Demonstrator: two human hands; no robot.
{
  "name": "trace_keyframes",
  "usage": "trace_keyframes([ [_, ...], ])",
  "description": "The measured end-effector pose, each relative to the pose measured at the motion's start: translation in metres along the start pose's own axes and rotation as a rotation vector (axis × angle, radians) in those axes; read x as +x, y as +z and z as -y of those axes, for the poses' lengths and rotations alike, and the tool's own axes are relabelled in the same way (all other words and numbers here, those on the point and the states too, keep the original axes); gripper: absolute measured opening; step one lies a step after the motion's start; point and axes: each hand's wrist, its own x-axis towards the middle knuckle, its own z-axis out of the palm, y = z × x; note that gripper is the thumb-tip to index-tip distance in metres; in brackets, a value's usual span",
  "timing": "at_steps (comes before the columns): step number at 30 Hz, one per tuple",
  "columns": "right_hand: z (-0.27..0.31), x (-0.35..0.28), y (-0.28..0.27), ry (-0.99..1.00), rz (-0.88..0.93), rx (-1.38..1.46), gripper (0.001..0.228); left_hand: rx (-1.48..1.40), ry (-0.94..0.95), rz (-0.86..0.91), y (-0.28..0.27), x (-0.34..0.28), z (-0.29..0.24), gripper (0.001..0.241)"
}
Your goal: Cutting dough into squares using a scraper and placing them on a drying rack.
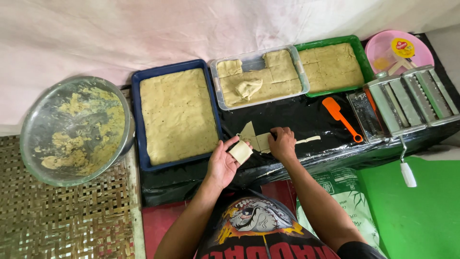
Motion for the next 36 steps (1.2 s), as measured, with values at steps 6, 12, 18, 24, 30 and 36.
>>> trace_keyframes([
  [6, 0.0, 0.006, 0.003, -0.006, 0.036, -0.001, 0.023, 0.01, 0.013, -0.025, 0.002, -0.003, 0.002, 0.061],
  [12, -0.014, 0.013, 0.01, -0.083, 0.047, 0.07, 0.017, -0.003, 0.054, -0.018, -0.001, -0.006, 0.004, 0.06],
  [18, 0.001, -0.004, -0.015, -0.379, -0.025, 0.158, 0.01, -0.003, 0.096, -0.061, -0.005, -0.011, 0.014, 0.061],
  [24, 0.009, 0.001, -0.035, -0.257, 0.171, 0.497, 0.024, -0.035, 0.125, -0.109, -0.002, -0.018, 0.025, 0.061],
  [30, 0.008, 0.026, -0.048, 0.307, 0.566, 1.029, 0.04, -0.085, 0.197, -0.135, -0.003, -0.03, 0.042, 0.063],
  [36, 0.037, 0.024, -0.064, 0.161, 0.652, 0.982, 0.039, -0.083, 0.24, -0.17, 0.003, -0.067, 0.047, 0.062],
])
